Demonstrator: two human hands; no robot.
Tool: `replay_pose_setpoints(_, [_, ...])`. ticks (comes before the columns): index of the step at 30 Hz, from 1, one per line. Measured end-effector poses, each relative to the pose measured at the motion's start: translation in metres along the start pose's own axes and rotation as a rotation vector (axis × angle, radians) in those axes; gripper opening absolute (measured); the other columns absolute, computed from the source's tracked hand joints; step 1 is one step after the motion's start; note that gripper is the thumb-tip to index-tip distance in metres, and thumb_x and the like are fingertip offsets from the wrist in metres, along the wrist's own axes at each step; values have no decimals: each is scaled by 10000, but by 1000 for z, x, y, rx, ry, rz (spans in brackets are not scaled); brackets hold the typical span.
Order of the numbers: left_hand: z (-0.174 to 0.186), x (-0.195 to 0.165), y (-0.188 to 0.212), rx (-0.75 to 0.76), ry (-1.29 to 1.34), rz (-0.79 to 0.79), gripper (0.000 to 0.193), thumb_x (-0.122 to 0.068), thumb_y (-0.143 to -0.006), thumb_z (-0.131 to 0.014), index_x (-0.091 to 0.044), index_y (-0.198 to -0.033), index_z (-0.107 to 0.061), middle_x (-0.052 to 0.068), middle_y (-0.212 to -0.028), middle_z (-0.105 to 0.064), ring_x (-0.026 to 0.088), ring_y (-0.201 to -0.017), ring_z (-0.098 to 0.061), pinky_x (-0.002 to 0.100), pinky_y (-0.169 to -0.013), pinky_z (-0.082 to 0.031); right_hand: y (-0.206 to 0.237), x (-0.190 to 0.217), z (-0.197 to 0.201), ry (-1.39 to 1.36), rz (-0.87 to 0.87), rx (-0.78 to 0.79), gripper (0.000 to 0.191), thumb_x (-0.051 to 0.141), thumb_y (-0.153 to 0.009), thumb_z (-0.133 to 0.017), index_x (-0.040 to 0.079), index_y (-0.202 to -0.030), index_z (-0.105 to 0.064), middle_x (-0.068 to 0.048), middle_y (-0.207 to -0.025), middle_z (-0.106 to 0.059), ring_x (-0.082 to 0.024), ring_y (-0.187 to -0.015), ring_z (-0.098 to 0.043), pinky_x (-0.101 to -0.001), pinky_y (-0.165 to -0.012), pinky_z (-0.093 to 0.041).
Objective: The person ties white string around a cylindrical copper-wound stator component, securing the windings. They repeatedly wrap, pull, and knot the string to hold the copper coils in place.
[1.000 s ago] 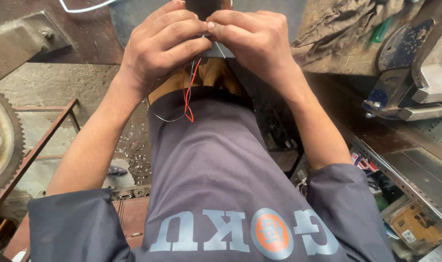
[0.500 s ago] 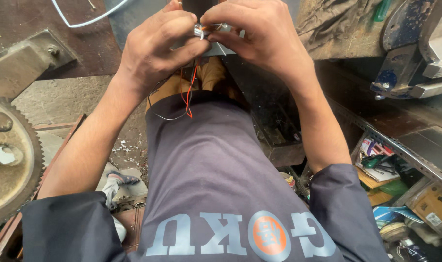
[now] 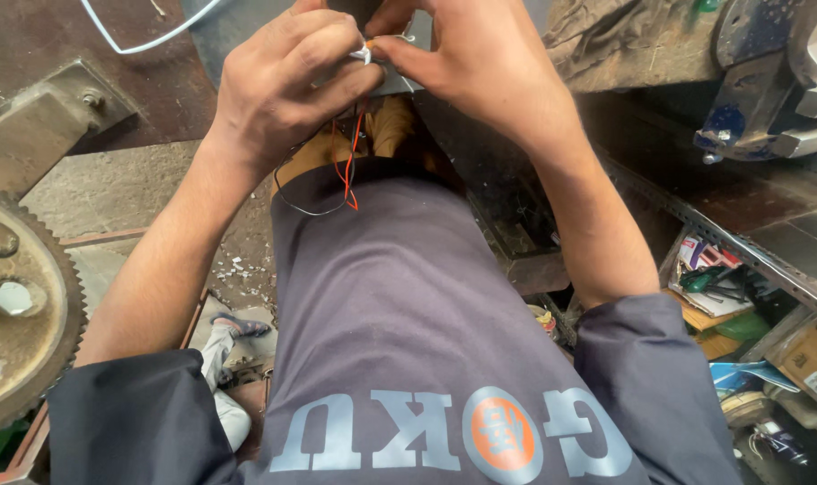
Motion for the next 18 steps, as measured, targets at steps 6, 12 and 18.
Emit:
replay_pose_setpoints(6, [1,-3,-2,-1,-19,-16,168,21,-981,-725,-99,-1099,-725,5,-1303,-630,188,-1208,-637,336,-1093,-584,71,-20,1,-247,-408,-506,230,37,-1064,-668,33,-1281,-592,-42,-1217,-702,-90,-681,-517,-235,-636,-437])
replay_pose_setpoints(12, [-2,-3,2,28,-78,-51,170,-94,-931,-715,-121,-1099,-717,-27,-1266,-629,164,-1208,-628,338,-1167,-560,86,-58,-86,-577,-481,-287,225,121,-1074,-595,39,-1282,-574,-34,-1057,-701,-35,-929,-633,-216,-825,-536])
replay_pose_setpoints(18, [-5,-5,4,39,-143,-79,154,-98,-962,-716,-145,-1107,-701,-60,-1259,-631,146,-1195,-624,310,-1163,-556,108,-22,-52,-436,-341,-167,326,300,-1143,-525,49,-1045,-709,-90,-961,-598,-148,-844,-535,-278,-796,-463])
Point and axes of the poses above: each hand's wrist, its own y-axis away from the middle knuckle, its own z-axis out of the back of the hand, x = y × z, the point moved 9 cm from there along -y, towards the middle knuckle
